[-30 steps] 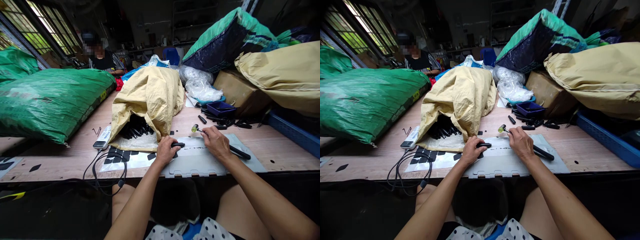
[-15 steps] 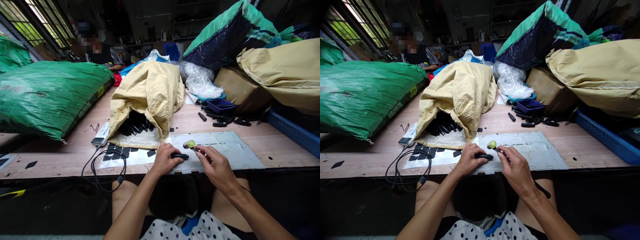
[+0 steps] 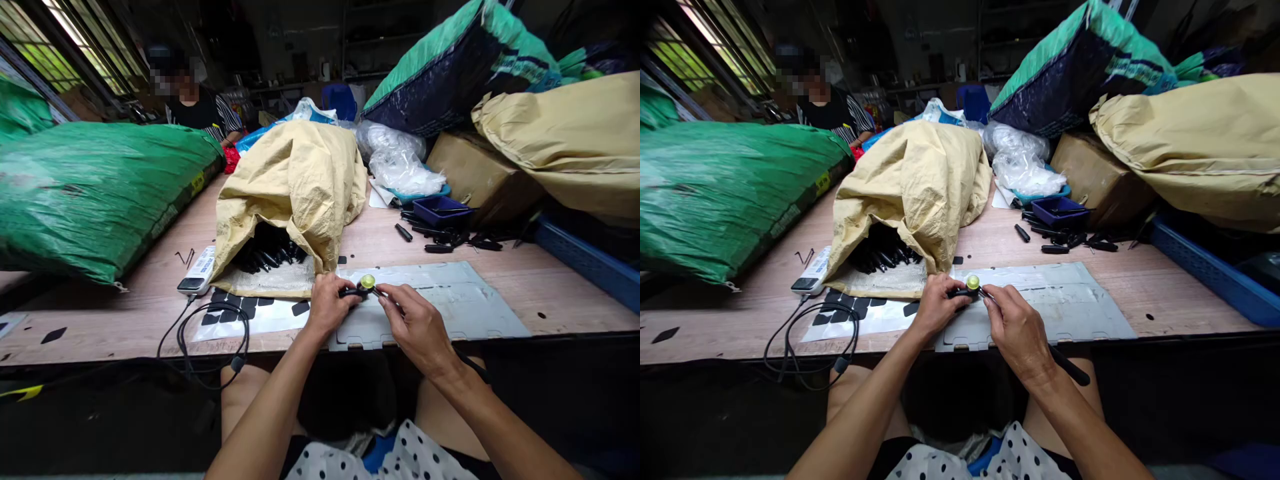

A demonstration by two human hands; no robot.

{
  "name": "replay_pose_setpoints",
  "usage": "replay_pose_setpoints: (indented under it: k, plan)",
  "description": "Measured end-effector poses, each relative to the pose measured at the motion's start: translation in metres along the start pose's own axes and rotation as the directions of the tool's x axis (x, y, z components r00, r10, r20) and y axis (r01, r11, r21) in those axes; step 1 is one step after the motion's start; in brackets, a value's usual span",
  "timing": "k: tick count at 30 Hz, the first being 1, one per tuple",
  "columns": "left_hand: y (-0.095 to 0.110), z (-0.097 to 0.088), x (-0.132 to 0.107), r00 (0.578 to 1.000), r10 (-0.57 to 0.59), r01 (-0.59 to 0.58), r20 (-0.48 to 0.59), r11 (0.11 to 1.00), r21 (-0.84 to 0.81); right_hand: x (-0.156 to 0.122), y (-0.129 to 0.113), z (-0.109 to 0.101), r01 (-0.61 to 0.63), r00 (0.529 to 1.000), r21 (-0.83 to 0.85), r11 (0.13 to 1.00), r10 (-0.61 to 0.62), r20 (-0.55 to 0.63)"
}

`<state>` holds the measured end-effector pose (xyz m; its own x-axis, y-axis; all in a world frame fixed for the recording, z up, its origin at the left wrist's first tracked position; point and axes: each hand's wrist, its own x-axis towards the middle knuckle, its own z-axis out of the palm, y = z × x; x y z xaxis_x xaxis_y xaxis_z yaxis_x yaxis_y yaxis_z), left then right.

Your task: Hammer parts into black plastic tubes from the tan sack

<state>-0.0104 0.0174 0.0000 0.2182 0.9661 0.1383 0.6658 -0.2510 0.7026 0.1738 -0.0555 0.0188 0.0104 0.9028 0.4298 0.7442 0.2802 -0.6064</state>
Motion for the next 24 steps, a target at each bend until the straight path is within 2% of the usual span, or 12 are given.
replay_pose_setpoints:
  k: [6,12,17,22,24]
  plan:
    - [-0.002,-0.002,0.016,0.999,-0.019,0.014,0.042,0.994,0.105,0.011,0.003,0.01,-0.009,1.0,-0.036,0.999,0.009,-0.015]
    - [-0.009,0.002,0.014,0.999,-0.014,0.01,0.037,0.993,0.116,0.019,0.0,0.012,0.023,1.0,-0.059,0.998,-0.023,0.002]
    - [-0.007,0.001,0.015,0.999,-0.02,0.016,0.041,0.994,0.11,0.018,-0.003,0.016,0.063,0.996,-0.059,0.996,-0.067,-0.052]
    - [-0.008,0.002,0.016,0.999,-0.023,0.02,0.024,0.994,0.105,0.02,-0.002,0.019,0.045,0.998,-0.168,0.985,-0.038,0.044]
    - [-0.009,0.003,0.016,1.0,-0.018,0.017,0.01,0.997,0.079,0.022,0.0,0.014,0.037,0.999,-0.17,0.985,-0.034,0.02]
